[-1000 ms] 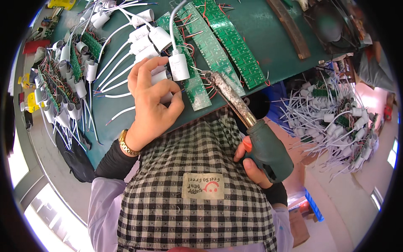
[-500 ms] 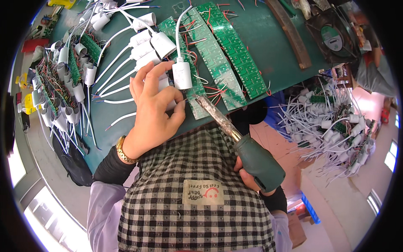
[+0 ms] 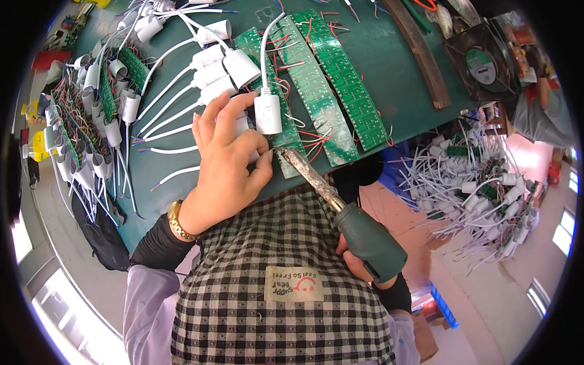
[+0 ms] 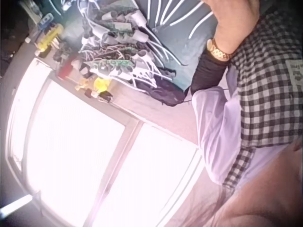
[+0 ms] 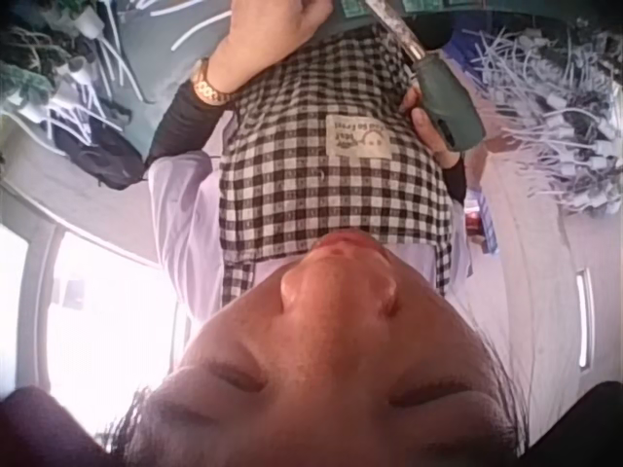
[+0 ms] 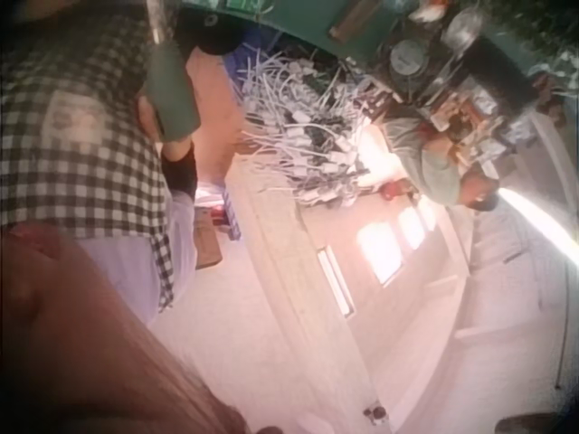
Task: The person assembles electronic components, wires, and connectors onto green circuit boards using a soldering iron.
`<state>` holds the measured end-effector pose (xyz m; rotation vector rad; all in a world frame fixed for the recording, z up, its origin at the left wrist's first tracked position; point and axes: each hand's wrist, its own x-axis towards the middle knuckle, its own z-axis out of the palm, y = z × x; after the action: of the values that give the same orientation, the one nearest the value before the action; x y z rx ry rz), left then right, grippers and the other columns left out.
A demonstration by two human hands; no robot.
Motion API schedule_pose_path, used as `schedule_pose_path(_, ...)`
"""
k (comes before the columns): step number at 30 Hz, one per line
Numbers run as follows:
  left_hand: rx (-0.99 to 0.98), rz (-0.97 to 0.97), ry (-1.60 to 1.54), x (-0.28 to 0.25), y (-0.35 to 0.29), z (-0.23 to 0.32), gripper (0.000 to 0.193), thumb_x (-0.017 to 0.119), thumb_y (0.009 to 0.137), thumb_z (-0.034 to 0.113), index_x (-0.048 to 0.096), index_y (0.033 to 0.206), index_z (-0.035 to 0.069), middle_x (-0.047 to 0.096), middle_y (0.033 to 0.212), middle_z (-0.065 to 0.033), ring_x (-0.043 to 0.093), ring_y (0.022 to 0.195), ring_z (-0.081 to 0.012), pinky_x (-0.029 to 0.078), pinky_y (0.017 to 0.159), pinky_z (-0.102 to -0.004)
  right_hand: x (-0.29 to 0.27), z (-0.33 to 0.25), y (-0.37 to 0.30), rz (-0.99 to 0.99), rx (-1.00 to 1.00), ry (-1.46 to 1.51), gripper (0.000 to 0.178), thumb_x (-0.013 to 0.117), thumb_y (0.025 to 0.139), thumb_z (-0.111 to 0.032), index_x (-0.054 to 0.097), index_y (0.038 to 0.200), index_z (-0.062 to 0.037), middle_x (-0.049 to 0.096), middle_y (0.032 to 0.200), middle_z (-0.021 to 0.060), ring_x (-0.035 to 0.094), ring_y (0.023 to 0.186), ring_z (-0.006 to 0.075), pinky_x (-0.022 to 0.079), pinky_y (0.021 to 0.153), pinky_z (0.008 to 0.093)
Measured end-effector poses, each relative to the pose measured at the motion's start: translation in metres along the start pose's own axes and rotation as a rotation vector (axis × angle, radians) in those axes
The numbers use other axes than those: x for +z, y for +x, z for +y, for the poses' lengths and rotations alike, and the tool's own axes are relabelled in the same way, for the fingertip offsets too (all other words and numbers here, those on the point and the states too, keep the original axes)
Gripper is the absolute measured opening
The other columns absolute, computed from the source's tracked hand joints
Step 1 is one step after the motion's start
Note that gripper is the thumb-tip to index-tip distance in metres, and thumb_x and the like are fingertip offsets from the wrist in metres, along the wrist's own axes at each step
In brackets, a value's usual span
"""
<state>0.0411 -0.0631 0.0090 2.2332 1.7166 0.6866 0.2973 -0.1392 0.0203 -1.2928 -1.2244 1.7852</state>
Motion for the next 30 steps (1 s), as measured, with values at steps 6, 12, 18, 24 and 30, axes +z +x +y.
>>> schedule_pose_path(6,0.022,0.050,0.041,0.004,-0.001,0.000,0.015,0.069,0.065,0.007,0.056,0.073,0.005,0.044,0.128,-0.0144,0.034,0.124,-0.0423,0.029,0.089,-0.0698,-0.004,0.010,0.002,-0.034,-0.056,-0.049,0.024,0.064,0.078,-0.024,0.060,0.077,-0.0002,0.057,0.071,0.0080,0.054,0.064,0.0182,0.042,0.059,0.0290)
schedule_pose_path(12,0.011,0.045,0.055,0.006,-0.003,0.001,0.017,0.067,0.063,0.002,0.054,0.073,0.006,0.042,0.133,-0.0157,0.034,0.126,-0.0438,0.027,0.093,-0.0687,-0.007,0.013,0.003,-0.075,-0.086,-0.050,0.028,0.066,0.077,-0.027,0.054,0.087,-0.0034,0.057,0.074,0.0103,0.056,0.068,0.0202,0.046,0.063,0.0321)
schedule_pose_path(18,0.017,0.088,0.098,0.008,-0.003,0.001,0.016,0.069,0.065,0.009,0.055,0.072,0.006,0.045,0.129,-0.0131,0.036,0.124,-0.0392,0.028,0.089,-0.0684,-0.002,0.011,0.002,-0.012,-0.032,-0.010,0.026,0.064,0.076,-0.025,0.059,0.077,-0.0001,0.058,0.071,0.0079,0.053,0.065,0.0181,0.042,0.059,0.0292)
schedule_pose_path(24,0.010,0.082,0.107,0.008,-0.003,0.001,0.016,0.068,0.065,0.011,0.055,0.072,0.006,0.045,0.129,-0.0131,0.036,0.124,-0.0388,0.028,0.089,-0.0682,-0.001,0.011,-0.007,0.034,-0.001,0.065,0.035,0.068,0.078,-0.031,0.059,0.088,0.0010,0.059,0.077,0.0099,0.056,0.072,0.0186,0.044,0.066,0.0300)
schedule_pose_path(30,-0.007,0.035,0.072,0.007,-0.003,0.002,0.017,0.068,0.064,0.003,0.053,0.071,0.007,0.041,0.134,-0.0146,0.032,0.127,-0.0418,0.024,0.094,-0.0687,-0.005,0.024,-0.019,0.101,-0.051,0.158,0.047,0.068,0.082,-0.033,0.052,0.111,0.0006,0.059,0.085,0.0124,0.058,0.078,0.0216,0.048,0.074,0.0343)
